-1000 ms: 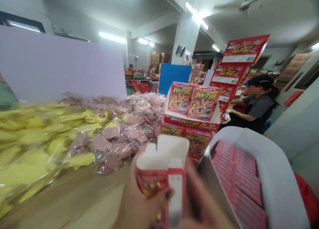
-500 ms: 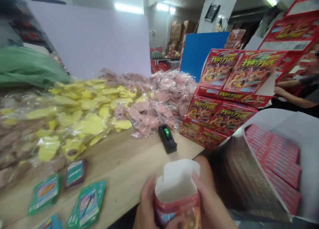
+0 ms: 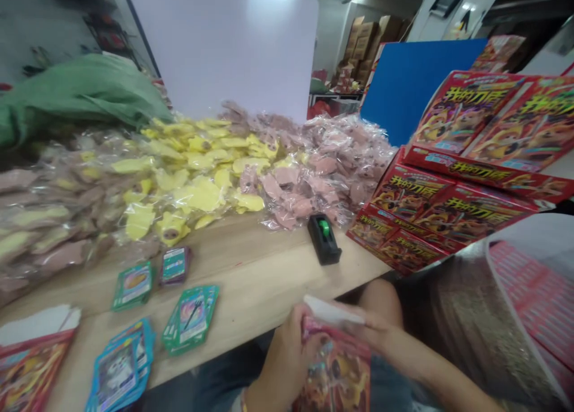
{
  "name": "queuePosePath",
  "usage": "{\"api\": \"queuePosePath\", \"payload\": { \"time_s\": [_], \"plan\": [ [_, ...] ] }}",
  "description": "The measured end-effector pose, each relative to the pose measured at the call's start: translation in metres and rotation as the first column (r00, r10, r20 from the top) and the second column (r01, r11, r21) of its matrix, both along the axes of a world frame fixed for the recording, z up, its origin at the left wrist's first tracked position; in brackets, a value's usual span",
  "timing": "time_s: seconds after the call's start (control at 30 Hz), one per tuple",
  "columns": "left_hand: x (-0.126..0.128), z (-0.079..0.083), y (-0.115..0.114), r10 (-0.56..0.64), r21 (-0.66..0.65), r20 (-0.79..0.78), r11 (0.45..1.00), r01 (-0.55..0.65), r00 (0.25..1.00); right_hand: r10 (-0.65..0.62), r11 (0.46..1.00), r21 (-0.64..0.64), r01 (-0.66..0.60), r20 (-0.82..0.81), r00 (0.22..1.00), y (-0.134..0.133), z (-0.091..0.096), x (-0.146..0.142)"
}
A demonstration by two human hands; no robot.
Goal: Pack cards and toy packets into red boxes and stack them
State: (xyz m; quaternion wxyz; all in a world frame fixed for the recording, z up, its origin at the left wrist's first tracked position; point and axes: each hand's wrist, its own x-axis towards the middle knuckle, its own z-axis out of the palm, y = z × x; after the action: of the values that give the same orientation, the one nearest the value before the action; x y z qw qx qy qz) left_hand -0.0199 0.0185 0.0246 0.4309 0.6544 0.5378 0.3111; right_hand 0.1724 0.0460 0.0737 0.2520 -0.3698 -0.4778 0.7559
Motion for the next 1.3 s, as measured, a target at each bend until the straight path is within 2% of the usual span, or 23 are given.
{"api": "queuePosePath", "payload": {
  "time_s": [0.03,0.1,0.27,0.37,0.5,0.57,0.67,0.73,0.77,0.83,0.87,0.9,0.93,0.97,1.0,1.03,1.07,1.13,1.2,1.3],
  "plan": [
    [0.001,-0.003,0.000,0.034,-0.036,0.022,0.999,-0.033,0.999,0.088,0.993,0.077,-0.092,0.054,0.995,0.001,0.003,0.000],
    [0.003,-0.009,-0.002,0.078,-0.083,0.090,0.994,-0.071,0.993,0.142,0.962,0.202,-0.183,0.202,0.969,-0.002,0.009,-0.004],
    [0.005,-0.011,-0.011,0.076,-0.108,0.226,0.993,-0.053,0.971,-0.016,0.892,0.400,-0.211,0.494,0.869,-0.012,0.020,-0.020],
    [0.001,-0.009,-0.014,0.017,-0.072,0.282,0.997,0.003,0.959,-0.021,0.870,0.429,-0.245,0.527,0.849,-0.012,0.021,-0.021],
    [-0.002,-0.016,-0.015,-0.026,-0.043,0.347,0.998,0.044,0.938,0.033,0.902,0.367,-0.228,0.467,0.884,-0.008,0.025,-0.018],
    [-0.003,-0.022,-0.016,-0.030,-0.036,0.366,0.998,0.047,0.930,0.094,0.900,0.338,-0.275,0.466,0.880,-0.012,0.028,-0.018],
    [-0.009,-0.016,-0.015,-0.086,0.029,0.314,0.996,0.081,0.945,0.179,0.825,0.381,-0.417,0.524,0.833,-0.028,0.025,-0.017],
    [-0.018,0.003,-0.011,-0.211,0.100,0.197,0.976,0.195,0.958,0.159,0.753,0.460,-0.470,0.565,0.810,-0.037,0.018,-0.015],
    [-0.025,0.017,-0.007,-0.294,0.124,0.122,0.952,0.279,0.948,0.094,0.739,0.517,-0.433,0.557,0.825,-0.036,0.014,-0.012],
    [-0.042,0.046,0.006,-0.389,0.167,-0.053,0.904,0.392,0.920,-0.171,0.763,0.615,-0.199,0.489,0.855,-0.019,0.004,-0.005],
    [-0.051,0.058,0.015,-0.366,0.215,-0.145,0.895,0.390,0.919,-0.343,0.780,0.625,-0.025,0.461,0.818,-0.002,-0.001,-0.001],
    [-0.058,0.067,0.025,-0.290,0.291,-0.228,0.891,0.349,0.930,-0.497,0.785,0.601,0.153,0.462,0.735,0.019,-0.005,0.003],
    [-0.064,0.071,0.035,-0.195,0.389,-0.294,0.870,0.304,0.936,-0.592,0.783,0.545,0.299,0.506,0.627,0.044,-0.009,0.006],
    [-0.068,0.071,0.045,-0.120,0.479,-0.345,0.830,0.285,0.931,-0.596,0.803,0.445,0.397,0.586,0.549,0.069,-0.013,0.008],
    [-0.070,0.068,0.055,-0.078,0.541,-0.386,0.787,0.295,0.919,-0.557,0.826,0.362,0.432,0.639,0.531,0.094,-0.017,0.008],
    [-0.070,0.061,0.063,-0.068,0.558,-0.431,0.763,0.325,0.900,-0.499,0.852,0.272,0.447,0.681,0.537,0.115,-0.021,0.007],
    [-0.069,0.054,0.069,-0.065,0.539,-0.479,0.765,0.352,0.875,-0.436,0.877,0.191,0.442,0.703,0.561,0.133,-0.026,0.005],
    [-0.065,0.041,0.077,-0.056,0.441,-0.569,0.821,0.362,0.820,-0.345,0.905,0.078,0.418,0.711,0.613,0.155,-0.035,0.001],
    [-0.064,0.035,0.080,-0.056,0.332,-0.633,0.881,0.336,0.772,-0.312,0.915,0.034,0.403,0.694,0.649,0.161,-0.043,-0.002],
    [-0.067,0.041,0.088,-0.107,0.239,-0.658,0.909,0.342,0.745,-0.388,0.911,0.148,0.386,0.630,0.673,0.145,-0.055,-0.001]
  ]
}}
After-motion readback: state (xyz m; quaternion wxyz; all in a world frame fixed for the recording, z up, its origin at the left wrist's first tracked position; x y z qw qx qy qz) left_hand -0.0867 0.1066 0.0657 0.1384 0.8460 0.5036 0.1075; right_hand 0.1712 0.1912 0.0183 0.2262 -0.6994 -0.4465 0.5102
